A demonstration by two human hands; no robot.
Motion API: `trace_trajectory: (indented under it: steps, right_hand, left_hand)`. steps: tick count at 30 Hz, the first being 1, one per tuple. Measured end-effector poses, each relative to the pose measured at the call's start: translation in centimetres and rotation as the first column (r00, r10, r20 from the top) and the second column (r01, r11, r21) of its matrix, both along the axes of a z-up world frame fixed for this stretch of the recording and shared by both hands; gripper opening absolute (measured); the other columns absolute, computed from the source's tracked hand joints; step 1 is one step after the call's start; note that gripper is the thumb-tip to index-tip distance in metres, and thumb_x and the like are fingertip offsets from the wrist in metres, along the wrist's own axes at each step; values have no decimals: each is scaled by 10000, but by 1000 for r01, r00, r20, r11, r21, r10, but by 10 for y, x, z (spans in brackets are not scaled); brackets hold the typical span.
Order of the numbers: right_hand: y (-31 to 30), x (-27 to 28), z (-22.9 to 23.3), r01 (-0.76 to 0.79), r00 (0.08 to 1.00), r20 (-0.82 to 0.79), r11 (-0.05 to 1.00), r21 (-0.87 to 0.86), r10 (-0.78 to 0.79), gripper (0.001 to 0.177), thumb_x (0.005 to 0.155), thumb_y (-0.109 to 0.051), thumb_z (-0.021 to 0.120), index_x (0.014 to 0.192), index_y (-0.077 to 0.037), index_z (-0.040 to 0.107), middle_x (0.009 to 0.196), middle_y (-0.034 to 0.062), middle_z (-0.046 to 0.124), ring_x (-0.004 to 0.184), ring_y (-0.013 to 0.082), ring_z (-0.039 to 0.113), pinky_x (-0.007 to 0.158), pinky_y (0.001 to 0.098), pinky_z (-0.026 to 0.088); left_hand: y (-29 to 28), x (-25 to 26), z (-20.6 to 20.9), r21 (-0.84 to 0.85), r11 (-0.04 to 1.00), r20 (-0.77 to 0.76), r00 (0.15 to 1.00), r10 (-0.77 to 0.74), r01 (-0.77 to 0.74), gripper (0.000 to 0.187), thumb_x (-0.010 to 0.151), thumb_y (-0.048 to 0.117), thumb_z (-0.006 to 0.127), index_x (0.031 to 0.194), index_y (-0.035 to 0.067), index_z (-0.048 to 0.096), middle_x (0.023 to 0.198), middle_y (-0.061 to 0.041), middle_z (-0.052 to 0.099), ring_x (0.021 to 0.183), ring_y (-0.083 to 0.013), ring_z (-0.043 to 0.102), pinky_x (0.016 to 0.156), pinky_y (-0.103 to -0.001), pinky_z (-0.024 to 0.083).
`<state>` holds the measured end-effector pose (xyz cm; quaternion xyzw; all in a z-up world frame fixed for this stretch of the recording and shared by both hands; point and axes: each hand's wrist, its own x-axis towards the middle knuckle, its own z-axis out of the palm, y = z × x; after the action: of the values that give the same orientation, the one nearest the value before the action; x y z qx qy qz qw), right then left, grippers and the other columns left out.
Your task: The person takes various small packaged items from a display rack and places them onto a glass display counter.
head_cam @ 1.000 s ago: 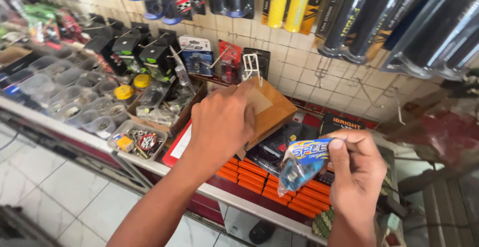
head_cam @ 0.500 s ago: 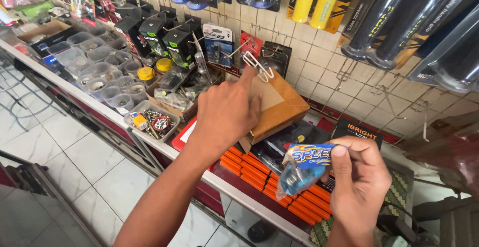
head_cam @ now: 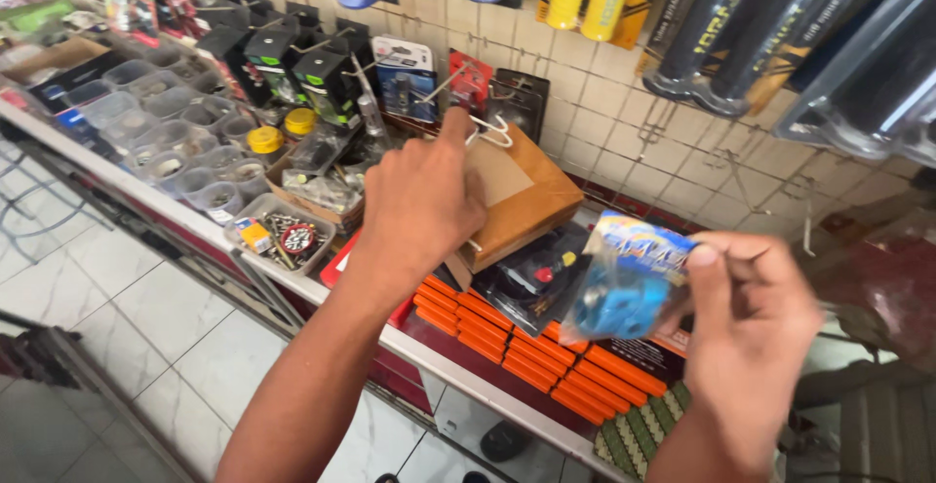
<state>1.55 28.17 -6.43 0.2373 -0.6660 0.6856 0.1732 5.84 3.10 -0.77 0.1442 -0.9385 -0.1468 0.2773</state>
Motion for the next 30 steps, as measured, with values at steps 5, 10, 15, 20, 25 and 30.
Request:
trace_trajectory:
  steps: [5,10,15,20,25,30]
  right_hand:
    - [25,-37,2,79,990,114,995,66,-86,58,1046,2,624,1062,53,648,847,59,664,557,77,551,474,235,428]
    - [41,-55,-6,98,980,154,979,179,-127,74,991,-23,680,1025,42,686,817,41,690,558,47,546,477,209,398]
    - [45,-66,-15,164,978,65,929,333,-196,96,979,-52,712,1013,34,740,792,-12,674,658,-3,507,551,185,376]
    - [42,-64,-16,226,951,70,833,504,-301,145,947,-116,705,1011,-2,767,680,14,651,605,36,513,530,238,397]
    - [42,-55,-11,285,930,13,744,605,-367,207,944,-210,718,1020,-25,771,625,70,631,567,97,511,517,296,399]
    - [44,-59,-7,271,936,-9,702,659,-353,232,921,-249,711,1014,-48,781,660,49,700,568,101,569,530,300,441]
  left_hand:
    - [-1,-6,-4,-18,1000,-14,1000,13,-13,350,783,97,687,1099,14,563,862,-260,715,799,-508,688,722,-617,536]
    - [-9,-20,-6,-52,998,10,999,47,-46,308,811,163,715,1021,-35,608,880,-279,713,814,-491,700,736,-576,564]
    - [-21,-29,-6,-61,997,92,995,44,-39,260,849,250,730,917,-1,719,940,-270,717,889,-471,702,808,-546,569]
    - [-35,-40,-5,-50,998,8,999,-39,39,325,786,261,770,924,-27,716,923,-284,710,873,-494,687,773,-572,547]
    - [-40,-44,7,-4,995,69,992,-103,103,217,775,203,742,871,8,745,895,-258,725,864,-470,697,798,-554,553]
    - [-41,-73,28,134,945,5,954,-300,297,125,751,185,728,757,79,796,804,-183,750,779,-382,729,754,-490,558]
